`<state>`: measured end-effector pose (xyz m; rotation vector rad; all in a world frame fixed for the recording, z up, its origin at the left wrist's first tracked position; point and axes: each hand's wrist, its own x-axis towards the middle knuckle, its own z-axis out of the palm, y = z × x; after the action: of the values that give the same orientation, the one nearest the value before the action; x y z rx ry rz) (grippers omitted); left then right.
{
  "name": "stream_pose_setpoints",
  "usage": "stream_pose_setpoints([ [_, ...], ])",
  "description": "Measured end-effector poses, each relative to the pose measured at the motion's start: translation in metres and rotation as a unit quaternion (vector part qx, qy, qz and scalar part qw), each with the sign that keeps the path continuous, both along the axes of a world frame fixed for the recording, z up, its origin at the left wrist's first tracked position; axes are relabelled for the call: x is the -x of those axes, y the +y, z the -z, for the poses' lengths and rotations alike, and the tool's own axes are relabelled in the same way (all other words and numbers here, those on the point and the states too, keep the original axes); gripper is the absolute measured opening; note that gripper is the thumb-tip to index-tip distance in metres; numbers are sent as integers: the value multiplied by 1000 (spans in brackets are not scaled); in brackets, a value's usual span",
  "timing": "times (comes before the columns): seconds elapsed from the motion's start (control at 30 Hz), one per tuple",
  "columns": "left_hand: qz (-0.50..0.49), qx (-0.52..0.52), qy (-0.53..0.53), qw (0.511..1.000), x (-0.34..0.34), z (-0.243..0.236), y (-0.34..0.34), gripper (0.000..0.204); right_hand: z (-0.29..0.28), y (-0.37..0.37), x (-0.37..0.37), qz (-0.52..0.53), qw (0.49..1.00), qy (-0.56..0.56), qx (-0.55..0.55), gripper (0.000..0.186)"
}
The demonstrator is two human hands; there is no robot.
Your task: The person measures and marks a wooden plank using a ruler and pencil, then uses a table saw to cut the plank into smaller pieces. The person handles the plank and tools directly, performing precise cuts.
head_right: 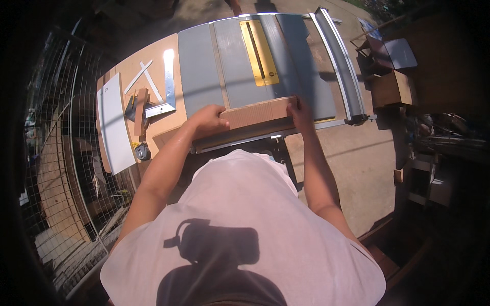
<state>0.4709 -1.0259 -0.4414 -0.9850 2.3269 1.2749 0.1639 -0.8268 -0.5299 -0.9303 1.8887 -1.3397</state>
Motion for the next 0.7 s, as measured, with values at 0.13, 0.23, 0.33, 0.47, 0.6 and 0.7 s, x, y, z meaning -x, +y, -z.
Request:
stream_pose_setpoints([
  [0.13, -22, -18, 9, 1000, 18, -17, 14, 45, -12, 3, 23, 6, 999, -36, -16, 48],
  [0.23, -34, -28, 36, 998, 22, -1, 13, 47, -11, 4, 31, 14, 999, 5, -45, 51],
  [0.33, -42, -3, 36, 998, 33, -9, 17, 50, -1, 5, 38, 21, 997, 65, -18, 55],
  [0.47, -9, 100, -18, 995, 40, 5, 10, 67, 1, 0, 40, -8, 984, 171, -52, 61],
  [0.6, 47, 290, -38, 955, 22, 39, 28, 87, 11, 2, 43, -89, 902, 382, -182, 74],
  [0.7, -5, 344, -60, 937, -5, 61, 40, 97, 7, 14, 43, -135, 905, 377, -146, 80],
])
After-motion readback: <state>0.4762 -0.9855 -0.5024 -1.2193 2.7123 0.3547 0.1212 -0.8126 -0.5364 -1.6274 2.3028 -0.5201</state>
